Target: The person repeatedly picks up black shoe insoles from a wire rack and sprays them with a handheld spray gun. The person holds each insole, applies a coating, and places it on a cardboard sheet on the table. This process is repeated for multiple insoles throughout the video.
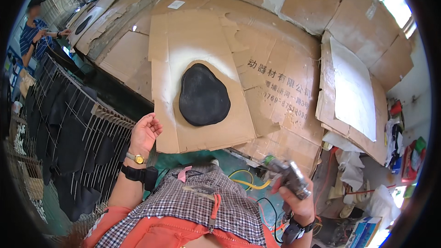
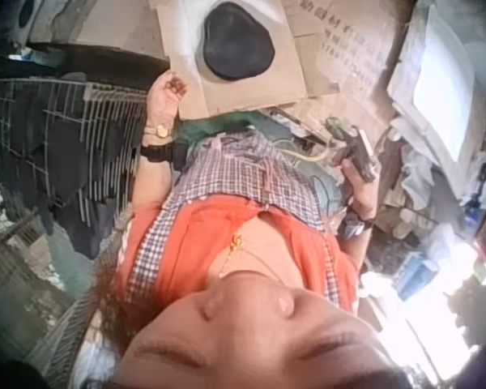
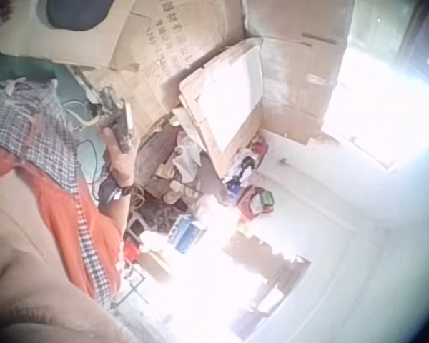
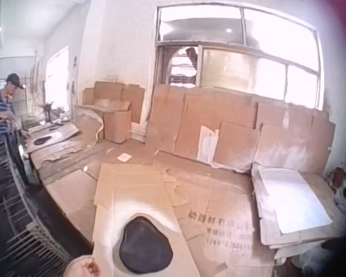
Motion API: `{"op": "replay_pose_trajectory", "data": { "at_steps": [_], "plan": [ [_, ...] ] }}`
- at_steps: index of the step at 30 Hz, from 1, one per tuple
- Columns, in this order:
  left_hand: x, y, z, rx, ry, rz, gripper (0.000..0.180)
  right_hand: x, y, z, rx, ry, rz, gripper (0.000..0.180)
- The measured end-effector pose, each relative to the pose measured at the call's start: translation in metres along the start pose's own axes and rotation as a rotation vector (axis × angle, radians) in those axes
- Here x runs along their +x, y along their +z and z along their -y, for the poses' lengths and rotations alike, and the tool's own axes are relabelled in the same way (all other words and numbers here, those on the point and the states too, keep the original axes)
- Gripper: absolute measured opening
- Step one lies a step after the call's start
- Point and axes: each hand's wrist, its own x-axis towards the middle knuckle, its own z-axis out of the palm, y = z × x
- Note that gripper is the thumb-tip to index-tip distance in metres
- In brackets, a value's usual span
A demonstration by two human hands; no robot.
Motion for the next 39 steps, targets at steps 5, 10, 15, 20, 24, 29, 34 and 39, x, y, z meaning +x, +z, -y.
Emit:
{"op": "replay_pose_trajectory", "data": {
  "at_steps": [5, 10, 15, 20, 24, 29, 34, 39],
  "plan": [
    [0.01, 0.003, 0.005, -0.008, -0.026, 0.029, 0.014, -0.006, -0.009, 0.002, -0.042, 0.017, -0.017, 0.061],
    [0.023, 0.014, 0.018, -0.009, -0.062, 0.032, 0.016, -0.01, -0.012, -0.001, -0.068, 0.036, -0.047, 0.065],
    [0.046, 0.011, 0.036, 0.028, -0.042, -0.017, 0.022, -0.009, -0.012, 0.0, -0.012, -0.062, -0.097, 0.065],
    [0.069, 0.0, 0.064, 0.149, -0.072, -0.12, 0.022, -0.005, -0.004, -0.001, 0.031, -0.001, -0.077, 0.064],
    [0.079, -0.013, 0.076, 0.228, -0.082, -0.21, 0.026, -0.01, -0.009, 0.007, -0.033, 0.086, 0.012, 0.064],
    [0.094, -0.021, 0.091, 0.358, 0.028, -0.295, 0.034, -0.012, -0.012, 0.012, -0.005, 0.152, 0.04, 0.062],
    [0.117, -0.003, 0.127, 0.784, 0.147, -0.332, 0.036, 0.009, -0.005, -0.003, -0.011, 0.027, 0.024, 0.063],
    [0.124, 0.02, 0.142, 1.276, 0.206, -0.429, 0.032, 0.012, -0.009, 0.004, 0.013, -0.014, -0.039, 0.07]
  ]
}}
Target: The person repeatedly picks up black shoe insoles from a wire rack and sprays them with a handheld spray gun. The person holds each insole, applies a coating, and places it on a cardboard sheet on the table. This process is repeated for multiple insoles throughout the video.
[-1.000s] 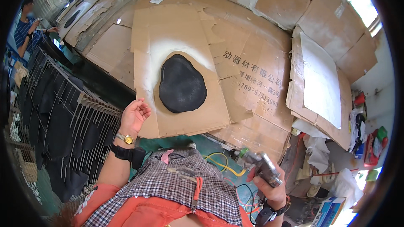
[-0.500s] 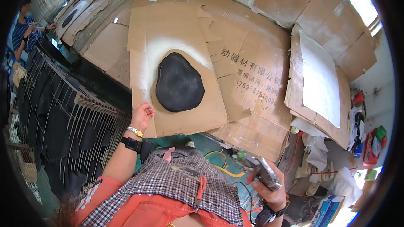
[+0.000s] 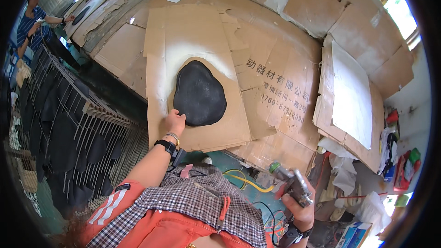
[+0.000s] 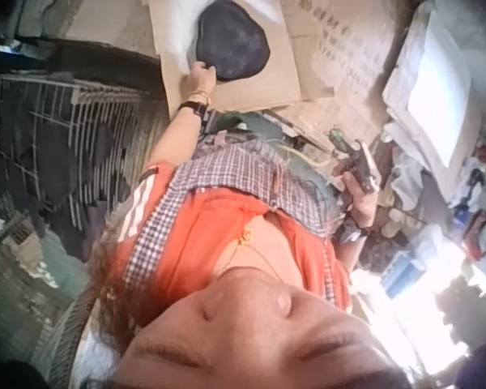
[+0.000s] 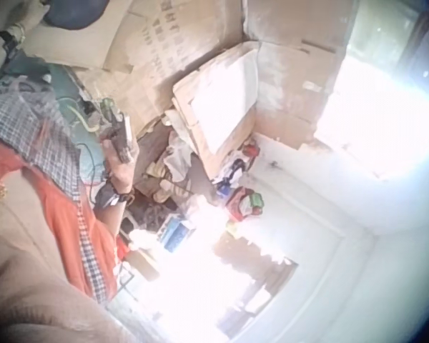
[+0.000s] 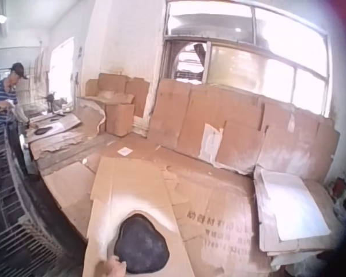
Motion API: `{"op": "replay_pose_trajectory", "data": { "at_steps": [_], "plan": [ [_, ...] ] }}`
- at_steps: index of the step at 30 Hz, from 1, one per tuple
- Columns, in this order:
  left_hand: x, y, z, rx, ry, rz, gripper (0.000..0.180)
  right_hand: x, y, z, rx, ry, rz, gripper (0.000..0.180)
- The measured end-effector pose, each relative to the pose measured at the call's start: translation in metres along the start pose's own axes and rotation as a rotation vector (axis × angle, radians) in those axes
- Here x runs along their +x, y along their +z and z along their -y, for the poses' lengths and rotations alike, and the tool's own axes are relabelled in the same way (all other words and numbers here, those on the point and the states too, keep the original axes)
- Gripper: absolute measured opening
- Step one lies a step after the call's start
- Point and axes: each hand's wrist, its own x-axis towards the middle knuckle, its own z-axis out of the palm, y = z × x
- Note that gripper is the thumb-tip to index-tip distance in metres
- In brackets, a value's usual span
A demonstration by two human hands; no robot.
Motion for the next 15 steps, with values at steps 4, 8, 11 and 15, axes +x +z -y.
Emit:
{"op": "replay_pose_trajectory", "data": {
  "at_steps": [4, 8, 11, 15],
  "plan": [
    [-0.001, -0.001, -0.01, 0.059, -0.042, -0.004, 0.025, 0.009, 0.007, -0.004, 0.013, 0.029, 0.094, 0.067],
    [0.005, -0.002, -0.014, 0.018, -0.017, 0.019, 0.014, 0.023, 0.008, -0.013, -0.008, -0.032, -0.009, 0.063],
    [0.007, 0.001, -0.023, -0.284, -0.049, 0.064, 0.011, 0.024, 0.005, -0.014, 0.026, -0.047, 0.04, 0.064],
    [0.0, -0.01, -0.063, -1.146, -0.188, 0.219, 0.012, 0.025, 0.013, -0.014, 0.04, -0.07, -0.018, 0.06]
  ]
}}
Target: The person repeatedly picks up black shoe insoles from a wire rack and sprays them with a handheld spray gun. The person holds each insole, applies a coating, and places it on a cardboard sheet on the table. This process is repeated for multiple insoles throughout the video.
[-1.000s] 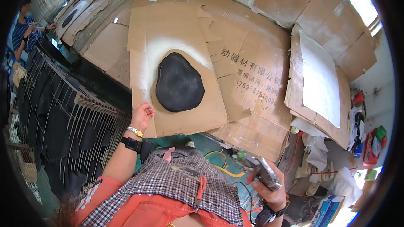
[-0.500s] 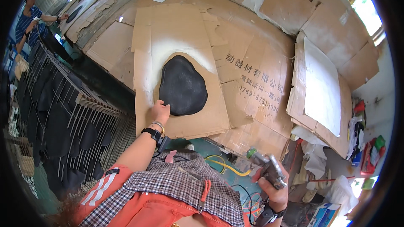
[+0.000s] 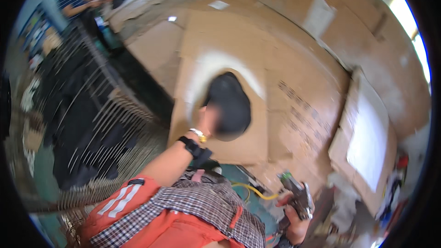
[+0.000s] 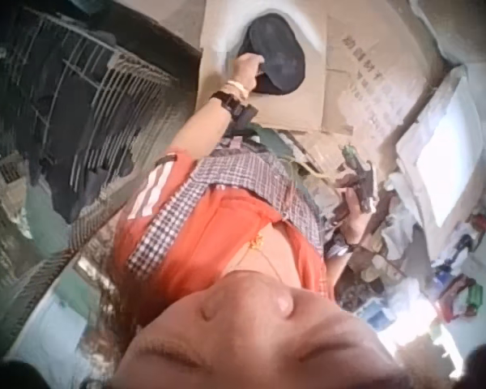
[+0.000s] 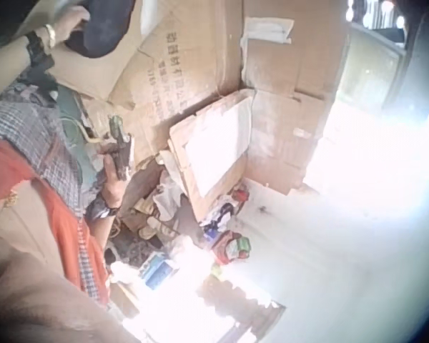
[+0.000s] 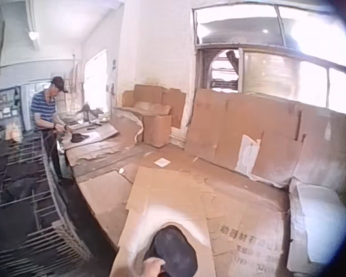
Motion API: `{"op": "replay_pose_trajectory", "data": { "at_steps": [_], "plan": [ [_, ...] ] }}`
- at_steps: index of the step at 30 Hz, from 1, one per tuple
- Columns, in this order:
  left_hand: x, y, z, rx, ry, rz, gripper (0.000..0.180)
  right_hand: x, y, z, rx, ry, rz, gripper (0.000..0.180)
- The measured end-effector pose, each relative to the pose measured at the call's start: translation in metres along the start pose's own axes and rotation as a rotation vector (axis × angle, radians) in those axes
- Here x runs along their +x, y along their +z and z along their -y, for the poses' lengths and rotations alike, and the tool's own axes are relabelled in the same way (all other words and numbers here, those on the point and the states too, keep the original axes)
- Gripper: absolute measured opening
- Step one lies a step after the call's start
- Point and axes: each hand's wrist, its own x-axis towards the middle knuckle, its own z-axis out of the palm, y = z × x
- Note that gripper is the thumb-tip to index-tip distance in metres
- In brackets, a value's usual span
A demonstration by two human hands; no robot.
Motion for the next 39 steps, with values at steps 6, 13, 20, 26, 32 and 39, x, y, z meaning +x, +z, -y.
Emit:
{"op": "replay_pose_trajectory", "data": {
  "at_steps": [6, 13, 20, 26, 32, 39],
  "plan": [
    [-0.046, 0.04, -0.116, -0.428, -0.057, 0.334, 0.005, 0.019, 0.012, -0.002, -0.293, 0.228, 0.036, 0.022],
    [-0.142, 0.015, -0.261, -0.619, 0.218, 0.465, 0.011, 0.065, 0.043, -0.023, -0.177, 0.067, 0.408, 0.043],
    [-0.18, -0.054, -0.409, -0.567, 0.68, 0.361, 0.01, 0.105, 0.108, -0.042, -0.081, 0.089, 0.596, 0.04],
    [-0.113, -0.153, -0.514, -0.751, 0.831, 0.036, 0.015, 0.115, 0.182, -0.045, 0.003, 0.167, 0.666, 0.037],
    [-0.003, -0.31, -0.622, -0.764, 0.864, -0.18, 0.015, 0.115, 0.245, -0.043, -0.094, 0.217, 0.617, 0.036],
    [0.063, -0.452, -0.608, -0.681, 0.576, -0.515, 0.04, 0.112, 0.27, -0.053, -0.138, 0.256, 0.572, 0.036]
  ]
}}
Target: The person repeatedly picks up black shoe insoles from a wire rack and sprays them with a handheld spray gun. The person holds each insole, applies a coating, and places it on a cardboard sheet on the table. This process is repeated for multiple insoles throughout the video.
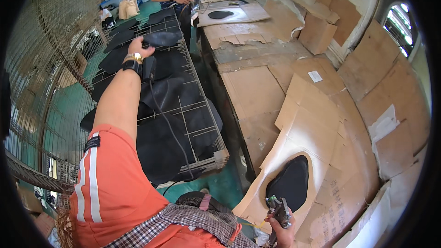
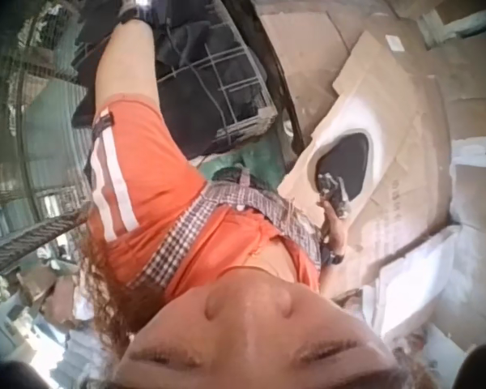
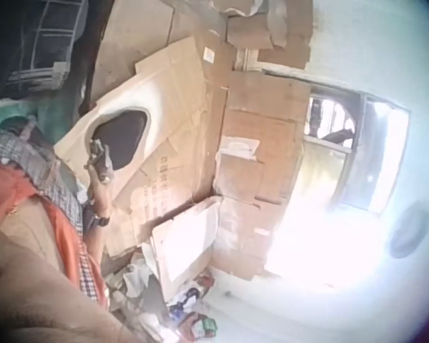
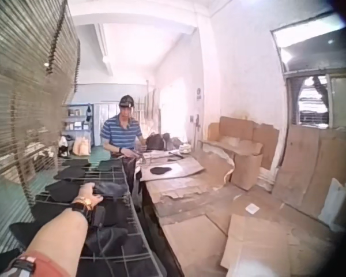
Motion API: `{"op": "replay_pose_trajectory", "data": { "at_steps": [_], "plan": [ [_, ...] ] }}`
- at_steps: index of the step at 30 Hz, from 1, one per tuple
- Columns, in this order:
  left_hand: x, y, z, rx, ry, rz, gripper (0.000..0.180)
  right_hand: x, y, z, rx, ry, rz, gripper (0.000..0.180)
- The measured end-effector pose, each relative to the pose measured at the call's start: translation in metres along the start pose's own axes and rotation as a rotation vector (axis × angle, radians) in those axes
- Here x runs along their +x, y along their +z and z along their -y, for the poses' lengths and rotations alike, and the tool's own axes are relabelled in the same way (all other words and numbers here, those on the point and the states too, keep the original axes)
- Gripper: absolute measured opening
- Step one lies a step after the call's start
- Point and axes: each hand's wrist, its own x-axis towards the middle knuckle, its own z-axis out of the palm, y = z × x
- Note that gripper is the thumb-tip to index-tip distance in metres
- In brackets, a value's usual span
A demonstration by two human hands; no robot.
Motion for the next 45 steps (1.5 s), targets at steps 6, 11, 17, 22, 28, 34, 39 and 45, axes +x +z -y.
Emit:
{"op": "replay_pose_trajectory", "data": {
  "at_steps": [6, 11, 17, 22, 28, 34, 39, 45],
  "plan": [
    [-0.064, 0.001, 0.034, 0.101, 0.032, 0.006, 0.049, -0.002, -0.011, -0.001, 0.034, -0.057, -0.011, 0.038],
    [-0.21, 0.037, 0.042, -0.052, 0.053, 0.491, 0.037, -0.032, -0.042, -0.006, 0.058, -0.075, 0.009, 0.048],
    [-0.419, -0.014, 0.135, 0.097, -0.202, 0.909, 0.019, -0.105, -0.105, -0.019, 0.051, -0.148, -0.125, 0.043],
    [-0.5, -0.058, 0.233, 0.286, -0.48, 0.902, 0.02, -0.173, -0.157, -0.029, -0.059, -0.156, -0.368, 0.04],
    [-0.488, -0.093, 0.299, 0.399, -0.659, 0.76, 0.02, -0.226, -0.162, -0.036, 0.057, -0.075, -0.306, 0.05],
    [-0.459, -0.128, 0.318, 0.491, -0.713, 0.705, 0.022, -0.255, -0.129, -0.036, 0.071, -0.126, -0.615, 0.055],
    [-0.445, -0.164, 0.32, 0.516, -0.758, 0.608, 0.019, -0.275, -0.108, -0.029, 0.06, -0.064, -0.51, 0.059],
    [-0.454, -0.191, 0.33, 0.559, -0.824, 0.603, 0.017, -0.26, -0.091, -0.032, 0.052, -0.135, -0.582, 0.059]
  ]
}}
